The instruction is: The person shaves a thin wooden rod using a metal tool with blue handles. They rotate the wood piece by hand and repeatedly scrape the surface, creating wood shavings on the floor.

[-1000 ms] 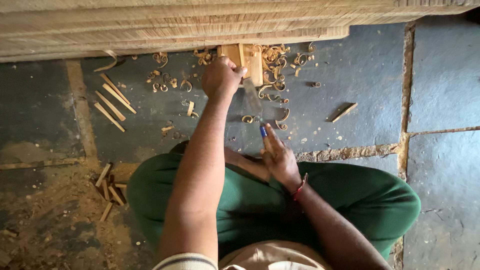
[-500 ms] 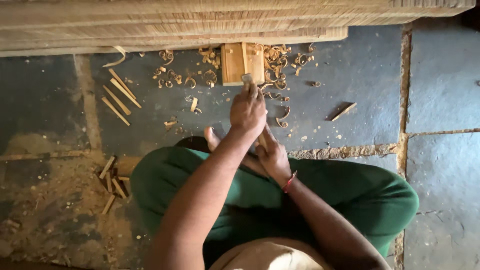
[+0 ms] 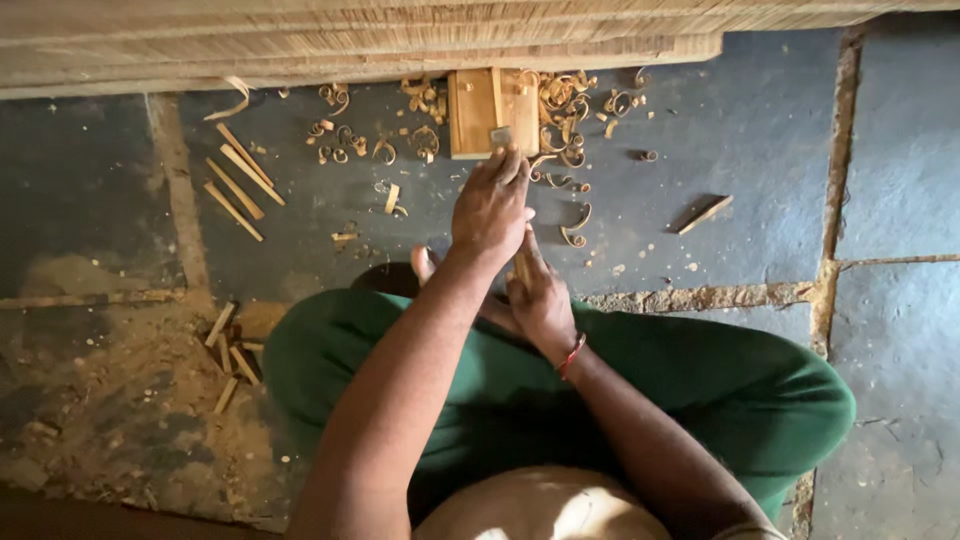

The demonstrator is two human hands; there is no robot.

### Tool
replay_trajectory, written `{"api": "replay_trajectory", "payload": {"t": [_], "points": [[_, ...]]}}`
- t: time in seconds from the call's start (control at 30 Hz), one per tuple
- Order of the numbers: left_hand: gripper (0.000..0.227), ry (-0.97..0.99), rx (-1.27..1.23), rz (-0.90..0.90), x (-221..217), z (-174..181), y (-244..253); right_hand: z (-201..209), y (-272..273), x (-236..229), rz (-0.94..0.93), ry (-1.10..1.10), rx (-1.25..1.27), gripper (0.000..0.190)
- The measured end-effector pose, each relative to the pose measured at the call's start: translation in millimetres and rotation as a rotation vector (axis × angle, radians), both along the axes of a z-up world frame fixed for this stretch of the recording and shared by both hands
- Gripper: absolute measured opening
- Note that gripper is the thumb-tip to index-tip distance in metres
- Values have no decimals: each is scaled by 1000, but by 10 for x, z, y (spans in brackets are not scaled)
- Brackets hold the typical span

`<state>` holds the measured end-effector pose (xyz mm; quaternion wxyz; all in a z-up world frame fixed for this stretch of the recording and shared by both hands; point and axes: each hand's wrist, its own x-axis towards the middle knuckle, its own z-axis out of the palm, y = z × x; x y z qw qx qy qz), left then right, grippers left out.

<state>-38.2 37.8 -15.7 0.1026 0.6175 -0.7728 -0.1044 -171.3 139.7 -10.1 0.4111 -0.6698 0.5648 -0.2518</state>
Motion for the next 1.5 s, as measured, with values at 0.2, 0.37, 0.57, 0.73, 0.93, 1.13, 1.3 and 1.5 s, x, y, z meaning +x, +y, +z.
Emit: {"api": "replay_trajectory", "payload": {"t": [0.2,0.37,0.57,0.73,0.93,1.13,1.3,1.5], "points": [[83,21,95,-28,28,-39,-113,35,-132,51,11,54,-41,77],[80,64,102,-2,56,-103,-213,-14,-228,89,-31,61,16,77],[78,66,93,-5,71,-171,-289,-59,-277,128,-21,16,-161,74],[58,76,74,7,159,-245,-545,-94,-570,240,-74,107,-8,73],[60,-17,-93,-31,291,-294,-867,-167,-735,420,-79,4,-230,74],[69,32,-10,-28,-50,30,-421,51,-362,51,-47,7,-263,76],[77,-33,145,-64,-85,156,32,-5,44,-106,-7,14,-194,74],[79,75,245,-16,129,184,-90,-30,-100,107,-21,13,-158,71]]}}
